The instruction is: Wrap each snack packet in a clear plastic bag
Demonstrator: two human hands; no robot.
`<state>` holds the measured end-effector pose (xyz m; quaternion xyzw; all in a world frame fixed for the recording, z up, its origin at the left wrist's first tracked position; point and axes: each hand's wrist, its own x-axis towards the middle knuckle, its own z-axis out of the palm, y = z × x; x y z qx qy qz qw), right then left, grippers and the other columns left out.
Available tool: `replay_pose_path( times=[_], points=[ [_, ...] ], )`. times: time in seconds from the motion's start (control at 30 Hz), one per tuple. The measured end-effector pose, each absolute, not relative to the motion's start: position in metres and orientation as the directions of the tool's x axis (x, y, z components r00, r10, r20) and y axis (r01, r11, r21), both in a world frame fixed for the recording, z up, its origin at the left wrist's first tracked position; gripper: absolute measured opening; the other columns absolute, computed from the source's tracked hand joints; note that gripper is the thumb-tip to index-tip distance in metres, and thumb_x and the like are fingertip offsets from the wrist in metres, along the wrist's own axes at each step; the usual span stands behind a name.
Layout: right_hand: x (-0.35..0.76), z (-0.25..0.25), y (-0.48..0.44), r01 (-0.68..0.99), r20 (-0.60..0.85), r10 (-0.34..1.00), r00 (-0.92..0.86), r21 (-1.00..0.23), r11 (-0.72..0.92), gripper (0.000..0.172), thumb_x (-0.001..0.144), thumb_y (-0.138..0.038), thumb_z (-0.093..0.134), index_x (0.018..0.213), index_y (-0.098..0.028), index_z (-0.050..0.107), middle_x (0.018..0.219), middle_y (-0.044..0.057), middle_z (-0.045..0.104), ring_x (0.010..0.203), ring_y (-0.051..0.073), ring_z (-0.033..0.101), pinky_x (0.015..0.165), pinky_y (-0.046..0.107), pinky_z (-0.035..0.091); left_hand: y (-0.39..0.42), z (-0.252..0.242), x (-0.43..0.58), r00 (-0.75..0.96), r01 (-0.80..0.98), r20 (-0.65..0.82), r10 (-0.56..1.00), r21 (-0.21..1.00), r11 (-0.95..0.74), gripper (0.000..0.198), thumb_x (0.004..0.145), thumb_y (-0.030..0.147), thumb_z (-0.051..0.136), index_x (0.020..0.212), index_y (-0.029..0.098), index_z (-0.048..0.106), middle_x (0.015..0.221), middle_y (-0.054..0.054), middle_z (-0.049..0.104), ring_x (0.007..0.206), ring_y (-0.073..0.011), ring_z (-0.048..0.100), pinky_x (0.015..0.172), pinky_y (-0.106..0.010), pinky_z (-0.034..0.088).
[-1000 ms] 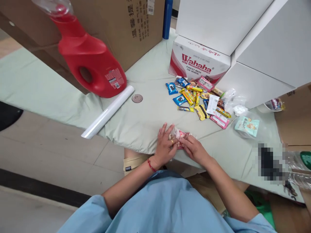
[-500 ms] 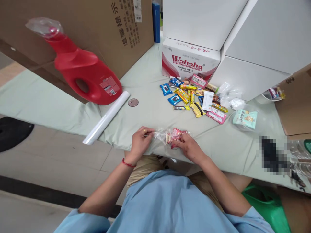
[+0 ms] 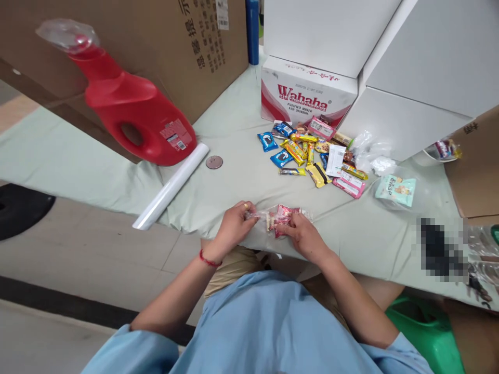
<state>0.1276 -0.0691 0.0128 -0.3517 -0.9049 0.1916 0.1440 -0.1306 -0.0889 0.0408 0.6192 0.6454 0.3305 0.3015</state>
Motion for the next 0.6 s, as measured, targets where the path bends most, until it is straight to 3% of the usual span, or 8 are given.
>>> replay_pose_path(
  times=[0.13,0.27,0.4,0.5,0.6],
  points=[
    [0.120,0.017,-0.073,0.594,0.141,0.702,-0.698,-0.434,0.677,0.041,0.103,-0.012,0.049,0.126,-0.032,0.077,0.088,0.005,0.050,0.086,0.023,0.044,0.075,0.032,0.041,-0.103,0.057,-0.108,-0.074,0.549,0.047,0.996,0.836,0.002,0.005,0.080,0.017,0.061,0.081,0.022,0.063,0.074,0.002,0.063,0.067,-0.0155,0.057,0.063,-0.028,0.044],
    [0.117,0.021,-0.079,0.591,0.161,0.717,-0.678,-0.461,0.662,0.031,0.103,-0.015,0.048,0.105,-0.022,0.078,0.094,0.008,0.056,0.092,0.024,0.049,0.078,0.035,0.047,-0.105,0.060,-0.062,0.094,0.573,0.095,0.991,0.809,-0.132,0.018,0.087,0.016,0.054,0.095,0.021,0.070,0.094,-0.005,0.071,0.084,-0.0192,0.065,0.076,-0.032,0.052],
    [0.134,0.028,-0.085,0.484,0.195,0.715,-0.672,-0.616,0.622,0.026,0.102,-0.017,0.051,0.111,-0.020,0.075,0.107,0.012,0.063,0.101,0.026,0.055,0.086,0.040,0.052,-0.113,0.048,-0.035,0.217,0.790,0.112,0.970,0.563,-0.242,0.038,0.094,0.023,0.052,0.127,0.016,0.068,0.130,-0.015,0.069,0.118,-0.0327,0.062,0.099,-0.051,0.050],
    [0.158,0.031,-0.086,0.370,0.212,0.740,-0.639,-0.759,0.536,0.029,0.103,-0.018,0.049,0.118,-0.025,0.073,0.117,0.010,0.068,0.109,0.024,0.062,0.096,0.041,0.053,-0.122,0.033,-0.032,0.270,0.887,0.134,0.954,0.350,-0.300,0.050,0.092,0.024,0.055,0.141,0.013,0.061,0.145,-0.018,0.063,0.126,-0.0381,0.057,0.098,-0.055,0.047],
    [0.176,0.024,-0.082,0.545,0.225,0.943,-0.244,-0.773,0.325,0.030,0.106,-0.028,0.047,0.124,-0.025,0.071,0.111,0.011,0.068,0.107,0.026,0.063,0.097,0.045,0.053,-0.128,0.019,-0.032,0.311,0.914,0.148,0.939,0.225,-0.339,0.056,0.088,0.018,0.057,0.144,0.012,0.059,0.150,-0.018,0.060,0.125,-0.0365,0.058,0.093,-0.051,0.046]
  ],
)
